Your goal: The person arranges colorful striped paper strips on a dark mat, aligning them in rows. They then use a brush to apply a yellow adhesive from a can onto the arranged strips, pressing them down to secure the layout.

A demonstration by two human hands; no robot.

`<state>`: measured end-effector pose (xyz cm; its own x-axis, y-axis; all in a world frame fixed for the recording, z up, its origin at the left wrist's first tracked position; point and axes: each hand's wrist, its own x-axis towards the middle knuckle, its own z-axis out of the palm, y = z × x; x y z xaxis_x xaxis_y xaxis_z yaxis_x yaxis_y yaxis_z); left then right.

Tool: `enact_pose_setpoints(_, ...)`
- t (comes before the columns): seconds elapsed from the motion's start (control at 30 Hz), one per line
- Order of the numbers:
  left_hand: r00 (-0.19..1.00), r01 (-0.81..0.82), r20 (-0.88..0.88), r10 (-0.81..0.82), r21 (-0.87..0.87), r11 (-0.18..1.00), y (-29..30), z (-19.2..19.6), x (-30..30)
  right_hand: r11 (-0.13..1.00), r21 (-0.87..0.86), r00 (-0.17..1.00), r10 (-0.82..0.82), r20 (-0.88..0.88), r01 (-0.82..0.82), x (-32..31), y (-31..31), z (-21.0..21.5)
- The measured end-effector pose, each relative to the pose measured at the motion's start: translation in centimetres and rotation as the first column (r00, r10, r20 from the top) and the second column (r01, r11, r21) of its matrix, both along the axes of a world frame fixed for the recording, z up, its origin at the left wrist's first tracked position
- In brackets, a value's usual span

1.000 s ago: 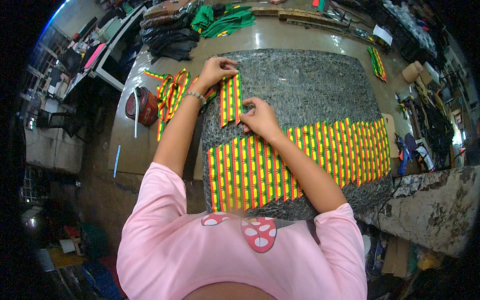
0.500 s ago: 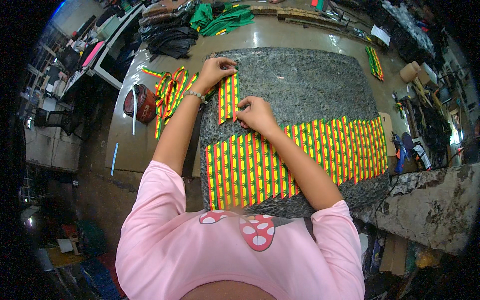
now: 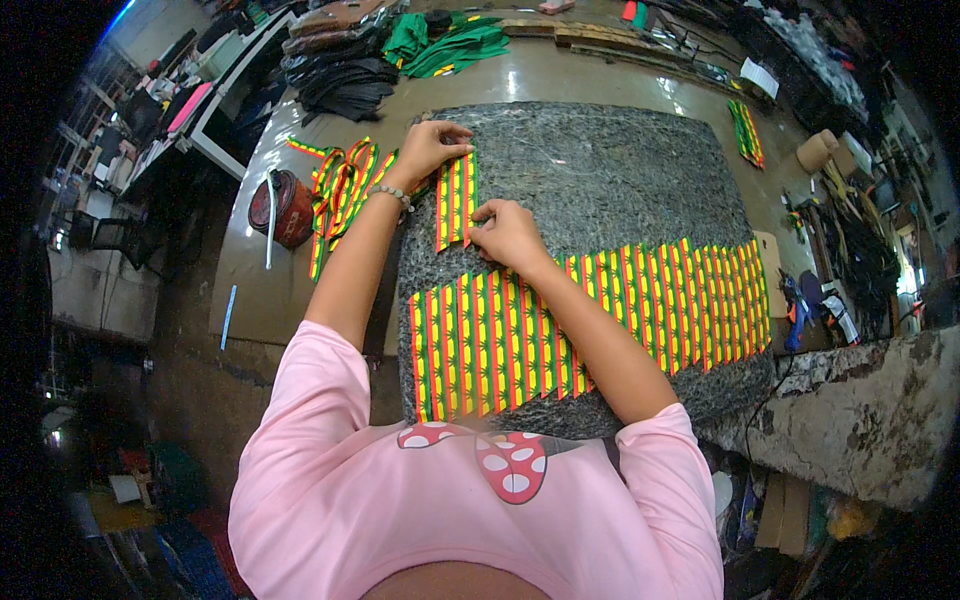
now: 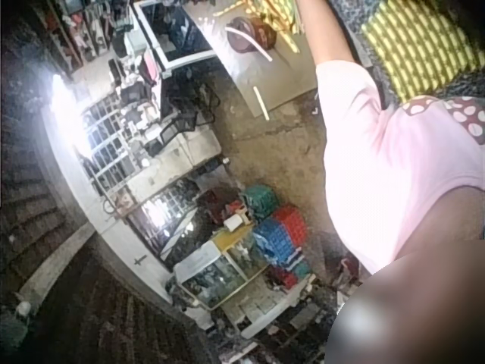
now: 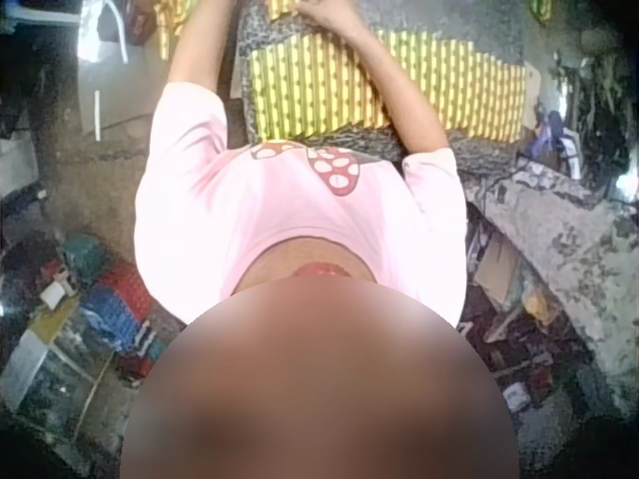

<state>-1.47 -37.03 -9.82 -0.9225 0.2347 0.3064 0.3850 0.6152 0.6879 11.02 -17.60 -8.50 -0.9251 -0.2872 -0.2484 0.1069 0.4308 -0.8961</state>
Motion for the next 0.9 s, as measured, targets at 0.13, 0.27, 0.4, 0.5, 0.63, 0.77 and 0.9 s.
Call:
enact_pose_setpoints(0.13, 0.983, -0.077, -0.163, 0.082, 0.039, 0.996, -1.4, 1.0, 1.1, 0.998, 0.055, 0.999, 0.037, -0.012, -0.037, -0.3, 0.1, 0.0)
enact_pose_setpoints(0.27, 0.996, -0.085, 0.028, 0.086, -0.053, 0.995, -4.8, 2.9, 4.9, 0.959, 0.28, 0.954, 0.129, -0.271, -0.05, -1.0, 0.1, 0.4)
enact_pose_setpoints(0.4, 0.993, -0.031, 0.104, 0.057, -0.243, 0.97, -5.3, 2.2, 9.4, 0.976, 0.215, 0.912, 0.098, -0.398, -0.011, -2.9, -0.2, 1.7)
enact_pose_setpoints(0.5, 0.993, -0.057, -0.116, 0.023, -0.301, 0.952, -4.9, 1.6, 10.5, 0.986, 0.148, 0.885, 0.138, -0.444, -0.079, -4.0, -0.7, 2.3)
enact_pose_setpoints(0.63, 0.992, -0.064, -0.126, 0.028, -0.285, 0.956, -5.0, 0.9, 10.5, 0.941, 0.246, 0.562, 0.336, -0.756, -0.231, -4.9, -1.6, 1.4)
enact_pose_setpoints(0.77, 0.976, -0.069, -0.216, 0.018, -0.23, 0.971, -4.8, 0.4, 10.4, 0.905, 0.348, 0.561, 0.426, -0.71, -0.246, -5.2, -3.7, -0.5)
enact_pose_setpoints(0.9, 0.949, -0.125, -0.314, 0.036, -0.267, 0.955, -4.2, 1.3, 11.1, 0.94, 0.262, 0.553, 0.341, -0.76, -0.22, -5.0, -4.9, -0.9)
